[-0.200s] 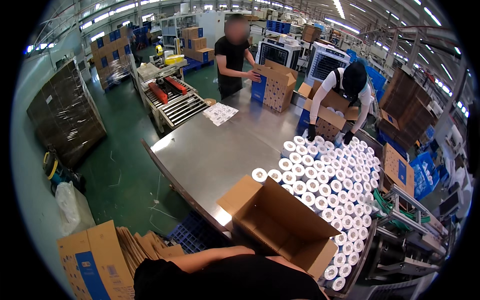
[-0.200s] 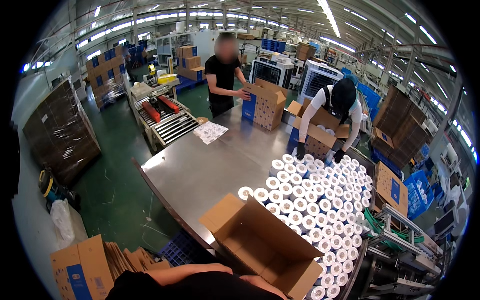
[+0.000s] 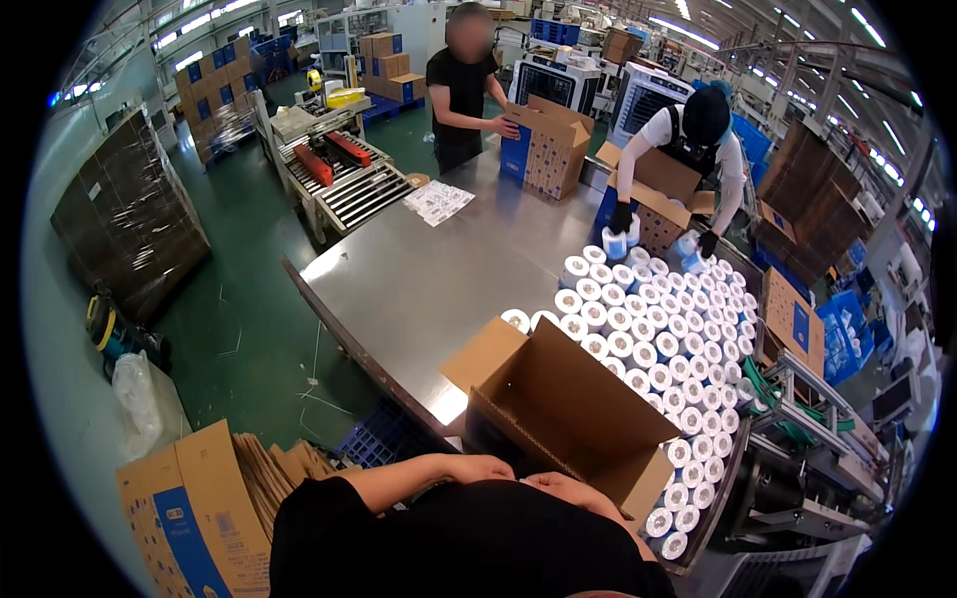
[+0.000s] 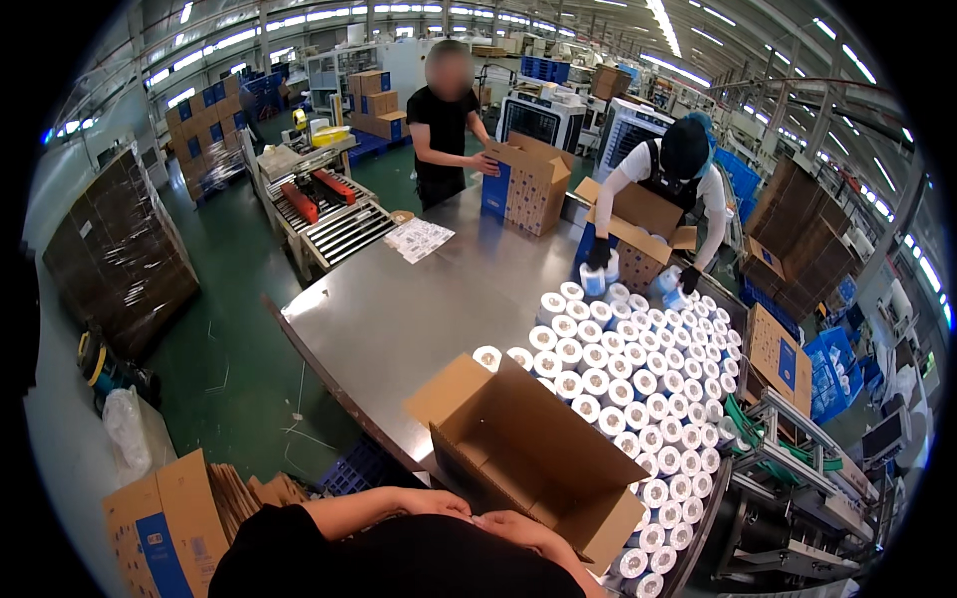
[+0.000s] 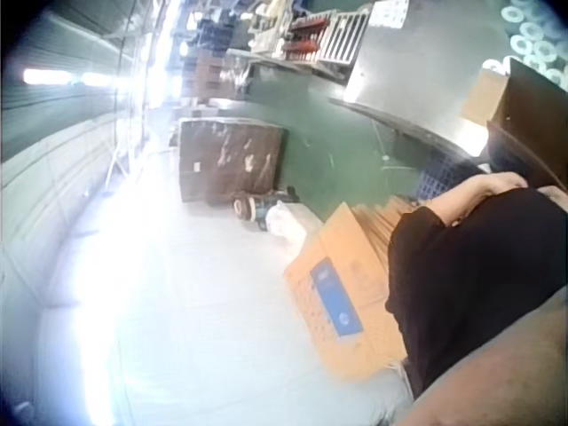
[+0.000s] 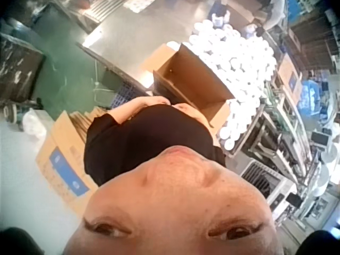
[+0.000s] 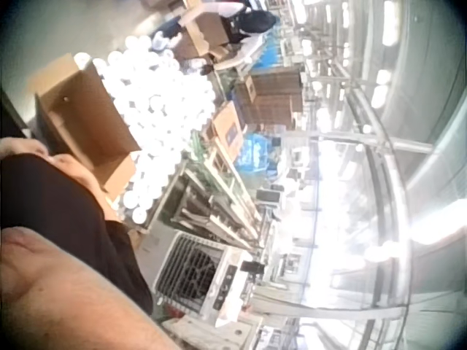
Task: The person picks up white paper rolls from a metal table and places them into a cardboard box.
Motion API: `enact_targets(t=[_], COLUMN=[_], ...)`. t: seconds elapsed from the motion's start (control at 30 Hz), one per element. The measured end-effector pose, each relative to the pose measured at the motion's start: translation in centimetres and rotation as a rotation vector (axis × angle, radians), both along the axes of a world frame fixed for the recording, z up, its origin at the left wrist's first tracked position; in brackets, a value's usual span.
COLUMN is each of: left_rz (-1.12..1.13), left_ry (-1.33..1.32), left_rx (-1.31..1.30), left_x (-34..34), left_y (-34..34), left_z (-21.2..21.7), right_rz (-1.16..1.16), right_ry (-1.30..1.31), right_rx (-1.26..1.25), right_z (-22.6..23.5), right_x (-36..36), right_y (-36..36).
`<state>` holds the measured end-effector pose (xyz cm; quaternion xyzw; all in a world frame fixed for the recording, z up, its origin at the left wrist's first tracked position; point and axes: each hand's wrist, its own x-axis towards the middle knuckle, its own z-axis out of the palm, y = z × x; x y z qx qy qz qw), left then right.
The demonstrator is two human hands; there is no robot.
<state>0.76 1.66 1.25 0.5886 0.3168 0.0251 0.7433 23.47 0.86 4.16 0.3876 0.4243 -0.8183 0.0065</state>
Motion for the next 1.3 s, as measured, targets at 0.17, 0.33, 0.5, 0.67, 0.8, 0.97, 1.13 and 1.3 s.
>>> enact_targets(t=[0.17, 0.33, 0.5, 0.67, 0.8, 0.97, 1.13, 1.3], left_rz=[0.035, 0.070, -0.049, -0.105, -0.143, -0.179, -0.263, -0.250], left_ry=[-0.168, 0.013, 0.005, 0.076, 0.073, 0.117, 0.131, 0.020], left_rx=[0.152, 0.299, 0.462, 0.503, 0.484, 0.517, 0.530, 0.470], left_x=[-0.2, 0.4, 1.2, 2.7, 3.2, 3.9, 4.5, 4.1], left_y=[-0.3, -1.1, -0.2, -0.1, -0.1, -0.4, -0.2, -0.3], left_z=[-0.3, 0.6, 1.5, 0.6, 1.6, 1.1, 2.7, 4.4], right_rz=[-0.008, -0.103, -0.054, -0.052, 0.003, -0.012, -0.043, -0.082], right_ry=[0.040, -0.125, -0.361, -0.393, -0.316, -0.280, -0.259, -0.234], right_rx=[0.223, 0.252, 0.535, 0.585, 0.641, 0.580, 0.519, 0.450], right_z=[0.6, 5.4, 5.2, 4.0, 2.1, 1.9, 1.6, 1.0], right_x=[0.6, -0.1, 0.5, 0.9, 2.0, 2.3, 2.3, 2.2], right_y=[-0.9, -2.2, -2.5, -2.9, -3.3, -3.7, -3.7, -3.7])
